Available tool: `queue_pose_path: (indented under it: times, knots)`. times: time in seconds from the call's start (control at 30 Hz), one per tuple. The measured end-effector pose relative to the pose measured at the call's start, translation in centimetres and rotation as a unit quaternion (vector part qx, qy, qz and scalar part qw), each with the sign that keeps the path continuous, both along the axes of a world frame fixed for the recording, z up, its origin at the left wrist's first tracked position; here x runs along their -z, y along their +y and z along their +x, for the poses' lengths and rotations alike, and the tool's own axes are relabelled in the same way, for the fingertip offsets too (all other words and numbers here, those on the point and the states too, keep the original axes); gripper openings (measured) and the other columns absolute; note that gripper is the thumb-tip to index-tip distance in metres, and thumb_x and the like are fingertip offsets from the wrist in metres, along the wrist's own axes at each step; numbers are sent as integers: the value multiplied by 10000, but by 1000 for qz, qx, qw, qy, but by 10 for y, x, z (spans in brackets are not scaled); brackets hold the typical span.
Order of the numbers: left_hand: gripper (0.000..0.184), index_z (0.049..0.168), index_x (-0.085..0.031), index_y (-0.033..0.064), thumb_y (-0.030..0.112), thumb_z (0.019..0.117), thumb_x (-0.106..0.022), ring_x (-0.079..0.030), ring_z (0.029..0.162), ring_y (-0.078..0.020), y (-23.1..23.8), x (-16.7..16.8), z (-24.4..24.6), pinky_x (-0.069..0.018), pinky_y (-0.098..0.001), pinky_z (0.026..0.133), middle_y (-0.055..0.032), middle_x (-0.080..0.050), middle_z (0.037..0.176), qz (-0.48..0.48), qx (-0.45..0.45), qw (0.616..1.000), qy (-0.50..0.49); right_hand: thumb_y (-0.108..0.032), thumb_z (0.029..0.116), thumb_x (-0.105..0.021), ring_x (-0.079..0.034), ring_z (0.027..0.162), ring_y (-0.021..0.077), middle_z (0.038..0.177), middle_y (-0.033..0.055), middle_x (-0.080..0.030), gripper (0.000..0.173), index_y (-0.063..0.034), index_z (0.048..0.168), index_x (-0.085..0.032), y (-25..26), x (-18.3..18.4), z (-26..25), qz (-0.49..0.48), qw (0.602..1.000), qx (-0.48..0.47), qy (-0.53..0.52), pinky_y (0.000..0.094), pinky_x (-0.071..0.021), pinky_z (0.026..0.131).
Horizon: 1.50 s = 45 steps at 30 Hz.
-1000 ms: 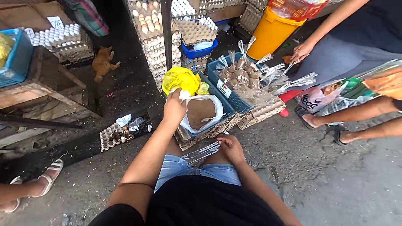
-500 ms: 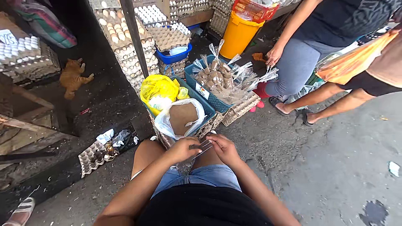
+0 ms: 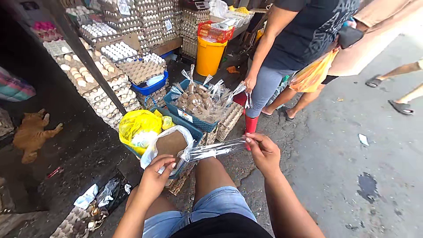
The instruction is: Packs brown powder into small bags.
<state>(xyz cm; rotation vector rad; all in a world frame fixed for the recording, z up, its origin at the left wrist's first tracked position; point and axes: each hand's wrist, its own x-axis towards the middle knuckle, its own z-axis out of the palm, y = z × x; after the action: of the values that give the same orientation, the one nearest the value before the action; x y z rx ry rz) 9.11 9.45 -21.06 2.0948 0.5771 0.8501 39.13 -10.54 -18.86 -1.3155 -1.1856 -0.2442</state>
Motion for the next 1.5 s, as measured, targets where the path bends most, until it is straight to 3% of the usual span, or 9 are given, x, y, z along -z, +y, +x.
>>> queue_pose_path:
  times: [0.1,0.23,0.33,0.5,0.67,0.8,1.1,1.33,1.5]
  knots:
    - [496,1313,-645,23,331,932,-726,-674,1126,-139,-8,-9,-1,-599,-292,905,-123,-610,1368,-88,94,990,-65,-270,1018,-642,-684,888,-16,998,-126,-736,142,-241,1105,-751,-10,-16,-15,-28,966,-233,105,191,-587,805]
    - [809,1501,-511,168,689,894,-634,-520,1382,-182,-35,-30,11,-454,-404,1142,-47,-552,1503,-94,322,941,-52,-266,1003,-670,-669,868,22,909,-26,-721,175,-99,998,-723,3,-14,-46,-89,837,-526,119,227,-554,807]
    - [816,1488,-520,61,512,859,-779,-543,1338,-108,-57,-29,28,-452,-336,1136,-81,-602,1433,-35,323,946,-7,-138,972,-694,-695,865,41,921,74,-757,177,30,980,-751,11,-10,-75,-160,878,-449,38,227,-567,829]
    - [296,1205,-718,-15,79,924,-725,-722,953,-8,-60,-12,13,-585,-212,906,-16,-780,1039,-118,263,958,7,-108,973,-697,-709,878,46,969,84,-762,159,28,1040,-744,7,-25,-74,-158,907,-389,32,216,-584,824]
    - [140,1028,-794,51,121,947,-703,-704,949,7,-56,4,-5,-566,-189,904,-9,-776,1005,-87,229,968,55,-112,981,-684,-692,909,5,995,24,-756,148,1,1065,-732,-4,-29,-57,-90,944,-311,60,202,-580,857]
    - [136,1004,-796,55,127,945,-697,-697,929,13,-57,-1,-9,-559,-184,892,-9,-772,977,-87,182,977,76,-191,986,-688,-691,917,-15,1040,-121,-744,149,-203,1123,-746,-11,-40,-45,-12,976,-197,92,205,-593,840]
    - [125,973,-758,53,128,963,-659,-672,1080,-42,-48,-11,-9,-539,-216,971,-27,-745,1064,-41,120,992,1,-192,992,-684,-717,882,6,1024,-129,-759,365,-305,1338,-650,-17,-44,-34,92,986,-121,65,167,-596,801]
    - [130,1068,-707,46,89,1012,-598,-721,952,-59,-52,-5,-10,-604,-246,880,-2,-751,1055,-114,88,986,-85,-518,995,-596,-620,1267,149,1445,-37,-611,677,-357,1599,-336,-5,-35,-39,62,922,-356,139,312,-506,1077]
    - [135,1071,-709,0,42,986,-613,-739,888,-75,-65,-10,-4,-632,-267,826,-26,-757,1048,-148,101,980,-88,-481,914,-713,-539,1348,169,1493,129,-541,874,55,1518,-382,15,-1,-96,-146,883,-384,229,350,-496,1065]
